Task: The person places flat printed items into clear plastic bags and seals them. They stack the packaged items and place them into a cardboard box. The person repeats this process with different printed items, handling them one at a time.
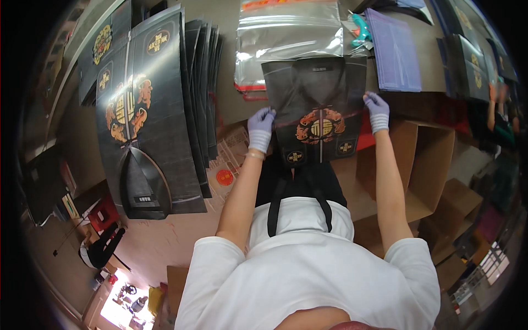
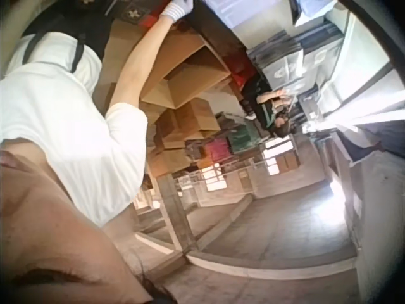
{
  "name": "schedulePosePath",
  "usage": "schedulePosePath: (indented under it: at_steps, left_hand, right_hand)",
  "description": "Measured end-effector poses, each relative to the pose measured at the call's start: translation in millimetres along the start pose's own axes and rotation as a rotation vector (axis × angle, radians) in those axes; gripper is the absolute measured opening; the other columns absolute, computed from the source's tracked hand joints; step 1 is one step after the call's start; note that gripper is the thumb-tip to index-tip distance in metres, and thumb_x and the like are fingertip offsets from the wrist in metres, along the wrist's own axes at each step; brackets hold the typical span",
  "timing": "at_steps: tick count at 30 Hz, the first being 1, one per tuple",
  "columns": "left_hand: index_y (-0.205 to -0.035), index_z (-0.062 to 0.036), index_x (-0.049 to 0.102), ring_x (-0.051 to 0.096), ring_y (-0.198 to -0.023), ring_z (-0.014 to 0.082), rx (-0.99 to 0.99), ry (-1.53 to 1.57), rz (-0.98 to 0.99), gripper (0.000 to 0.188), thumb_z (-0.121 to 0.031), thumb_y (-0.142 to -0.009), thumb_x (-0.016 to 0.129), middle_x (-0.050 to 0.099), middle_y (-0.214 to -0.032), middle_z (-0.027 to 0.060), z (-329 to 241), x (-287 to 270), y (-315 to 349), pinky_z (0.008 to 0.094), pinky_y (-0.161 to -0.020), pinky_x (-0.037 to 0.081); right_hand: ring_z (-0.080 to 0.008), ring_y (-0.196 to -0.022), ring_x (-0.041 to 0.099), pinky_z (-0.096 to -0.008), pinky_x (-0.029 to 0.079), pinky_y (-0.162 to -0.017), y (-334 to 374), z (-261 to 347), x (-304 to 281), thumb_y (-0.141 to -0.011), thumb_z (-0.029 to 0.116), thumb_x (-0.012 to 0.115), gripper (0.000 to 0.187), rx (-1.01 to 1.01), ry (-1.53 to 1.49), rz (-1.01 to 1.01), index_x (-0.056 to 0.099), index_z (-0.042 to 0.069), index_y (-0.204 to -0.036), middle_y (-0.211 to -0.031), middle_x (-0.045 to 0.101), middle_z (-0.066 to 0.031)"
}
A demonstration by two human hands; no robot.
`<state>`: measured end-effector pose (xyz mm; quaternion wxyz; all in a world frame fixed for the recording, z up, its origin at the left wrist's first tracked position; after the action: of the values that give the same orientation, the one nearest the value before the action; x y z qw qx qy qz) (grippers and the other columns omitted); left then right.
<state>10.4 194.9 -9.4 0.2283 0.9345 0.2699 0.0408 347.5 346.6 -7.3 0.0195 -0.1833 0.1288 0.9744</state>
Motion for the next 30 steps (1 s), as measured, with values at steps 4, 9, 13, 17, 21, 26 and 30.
schedulePosePath:
  at_steps: [4, 9, 13, 17, 21, 26, 30]
  left_hand:
    - [-0.091, 0.0045, 0.061, 0.054, -0.070, 0.0078, -0.074, -0.210, 0.168, 0.018, -0.009, -0.080, 0.062, 0.062, -0.080, 0.0026, 74.9, -31.5, 47.0, 0.0228, -0.066, 0.046]
    - [-0.087, 0.0029, 0.059, 0.055, -0.070, 0.0095, -0.140, -0.452, 0.477, 0.010, -0.005, -0.081, 0.056, 0.061, -0.076, 0.0041, 126.3, -66.6, 112.7, 0.0250, -0.067, 0.047]
    - [-0.090, 0.0030, 0.058, 0.054, -0.069, 0.0098, -0.031, -0.357, 0.614, 0.012, -0.004, -0.081, 0.055, 0.059, -0.076, 0.0028, 67.5, -54.5, 115.5, 0.0254, -0.067, 0.047]
    - [-0.092, 0.0015, 0.058, 0.052, -0.069, 0.0078, -0.171, -0.131, 0.760, 0.013, -0.005, -0.081, 0.055, 0.058, -0.079, 0.0015, -40.4, -40.6, 121.5, 0.0230, -0.064, 0.045]
    - [-0.096, 0.0007, 0.059, 0.052, -0.070, 0.0065, 0.005, -0.194, 0.789, 0.015, -0.006, -0.083, 0.057, 0.058, -0.080, 0.0001, -71.5, -33.6, 121.0, 0.0216, -0.066, 0.045]
    - [-0.097, 0.0015, 0.059, 0.055, -0.074, 0.0089, 0.039, -0.114, 0.822, 0.019, -0.013, -0.086, 0.057, 0.060, -0.082, 0.0023, -92.9, -1.3, 130.6, 0.0225, -0.071, 0.046]
    - [-0.114, -0.0007, 0.049, 0.059, -0.086, 0.0194, -0.050, 0.287, 0.832, 0.044, -0.036, -0.088, 0.053, 0.060, -0.094, 0.0080, -115.5, 11.8, 125.0, 0.0329, -0.078, 0.048]
  right_hand:
    - [-0.0064, -0.079, 0.055, -0.0210, 0.045, -0.071, 80.0, -53.6, -14.2, -0.077, 0.007, 0.066, 0.021, 0.117, -0.011, 0.054, 0.064, -0.002, -0.096, -0.087, 0.063, -0.0015]
    - [-0.0136, -0.072, 0.060, -0.0280, 0.051, -0.065, 196.2, -159.9, -39.2, -0.079, 0.015, 0.066, 0.026, 0.589, -0.114, 0.134, 0.060, 0.006, -0.102, -0.081, 0.062, -0.0052]
    - [-0.0168, -0.070, 0.062, -0.0289, 0.053, -0.060, 209.7, -80.3, 4.2, -0.084, 0.024, 0.061, 0.048, 0.714, -0.839, -0.042, 0.040, 0.010, -0.125, -0.090, 0.060, -0.0071]
    - [-0.0147, -0.063, 0.060, -0.0249, 0.051, -0.055, 158.6, -17.0, -12.8, -0.086, 0.025, 0.057, 0.047, 0.264, -0.958, 0.004, 0.038, 0.009, -0.126, -0.090, 0.058, -0.0067]
    - [-0.0070, -0.051, 0.048, -0.0201, 0.038, -0.044, 129.8, 123.7, -21.0, -0.086, 0.015, 0.056, 0.029, 0.170, -0.674, 0.072, 0.052, 0.003, -0.113, -0.071, 0.055, 0.0002]
    - [-0.0046, -0.054, 0.045, -0.0207, 0.036, -0.048, 140.9, 257.0, -45.4, -0.085, 0.011, 0.057, 0.024, -0.341, -0.423, -0.028, 0.059, -0.001, -0.105, -0.071, 0.059, -0.0005]
    - [-0.0156, -0.066, 0.058, -0.0260, 0.046, -0.061, 152.8, 302.2, -20.6, -0.079, 0.002, 0.056, 0.027, -0.848, 0.212, 0.228, 0.061, 0.003, -0.105, -0.078, 0.062, -0.0092]
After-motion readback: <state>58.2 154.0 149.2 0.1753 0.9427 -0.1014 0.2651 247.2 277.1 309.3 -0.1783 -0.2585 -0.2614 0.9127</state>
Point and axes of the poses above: each hand's wrist, its own y-axis away from the middle knuckle, its own x-axis out of the palm, z = x × y, the point moved 2 cm from there along -y, towards the middle knuckle
